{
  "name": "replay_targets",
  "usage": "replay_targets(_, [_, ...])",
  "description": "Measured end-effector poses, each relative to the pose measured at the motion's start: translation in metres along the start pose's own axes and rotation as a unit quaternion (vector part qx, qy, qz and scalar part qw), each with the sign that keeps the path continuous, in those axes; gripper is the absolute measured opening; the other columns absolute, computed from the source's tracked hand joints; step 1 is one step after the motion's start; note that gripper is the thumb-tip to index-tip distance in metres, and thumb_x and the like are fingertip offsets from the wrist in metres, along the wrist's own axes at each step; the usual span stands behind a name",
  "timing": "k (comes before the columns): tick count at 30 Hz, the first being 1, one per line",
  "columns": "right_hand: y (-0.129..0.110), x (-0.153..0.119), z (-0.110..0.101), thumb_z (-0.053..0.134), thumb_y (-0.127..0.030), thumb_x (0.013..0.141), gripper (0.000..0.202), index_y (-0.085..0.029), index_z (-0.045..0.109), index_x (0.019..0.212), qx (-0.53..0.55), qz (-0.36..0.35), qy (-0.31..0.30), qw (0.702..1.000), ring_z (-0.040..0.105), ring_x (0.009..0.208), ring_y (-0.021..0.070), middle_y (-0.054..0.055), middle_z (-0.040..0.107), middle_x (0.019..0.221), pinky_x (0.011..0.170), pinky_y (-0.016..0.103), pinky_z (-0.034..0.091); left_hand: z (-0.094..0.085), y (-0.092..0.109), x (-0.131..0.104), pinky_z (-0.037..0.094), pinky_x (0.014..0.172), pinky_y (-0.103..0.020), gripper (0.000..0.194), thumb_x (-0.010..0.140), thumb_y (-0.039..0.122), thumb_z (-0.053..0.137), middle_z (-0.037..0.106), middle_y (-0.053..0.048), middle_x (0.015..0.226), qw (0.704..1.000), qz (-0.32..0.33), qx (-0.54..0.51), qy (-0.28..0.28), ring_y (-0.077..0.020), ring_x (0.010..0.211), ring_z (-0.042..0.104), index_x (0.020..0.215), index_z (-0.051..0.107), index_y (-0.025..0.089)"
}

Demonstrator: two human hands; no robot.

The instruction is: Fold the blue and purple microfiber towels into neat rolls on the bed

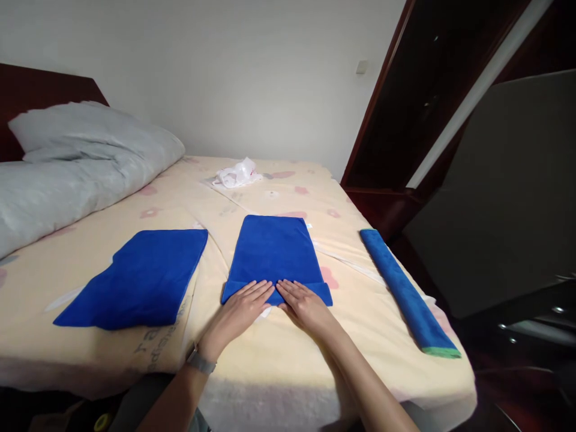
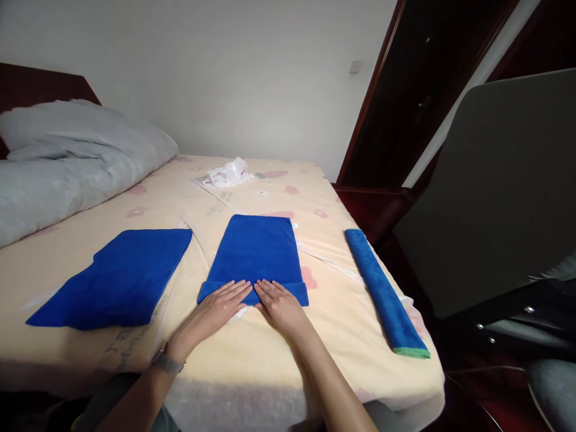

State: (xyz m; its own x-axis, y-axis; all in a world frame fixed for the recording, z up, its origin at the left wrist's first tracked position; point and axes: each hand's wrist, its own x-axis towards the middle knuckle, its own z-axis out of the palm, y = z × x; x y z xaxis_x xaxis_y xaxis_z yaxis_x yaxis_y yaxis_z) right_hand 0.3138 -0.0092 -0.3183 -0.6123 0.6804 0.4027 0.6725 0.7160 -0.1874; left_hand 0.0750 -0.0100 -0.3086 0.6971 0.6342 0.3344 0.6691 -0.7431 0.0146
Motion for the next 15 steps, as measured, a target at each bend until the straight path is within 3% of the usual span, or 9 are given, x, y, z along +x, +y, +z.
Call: replay_targets(15, [0.038, -0.049, -0.035, 0.049, -0.027, 0.101, 0.045, -0.020, 0.049, 0.146, 0.008, 0.076, 0.007, 0.997, 0.051, 0.134, 0.0258, 0.011, 0.055, 0.144, 0.112, 0.048, 0.045, -0.013, -0.032, -0.038, 0.038, 0.117, -0.041, 0.045, 0.104, 0.034, 0.042, 0.049, -0.003, 0.151, 0.997, -0.067, -0.042, -0.011, -0.0181, 0.139, 0.046, 0.149, 0.041, 0.028])
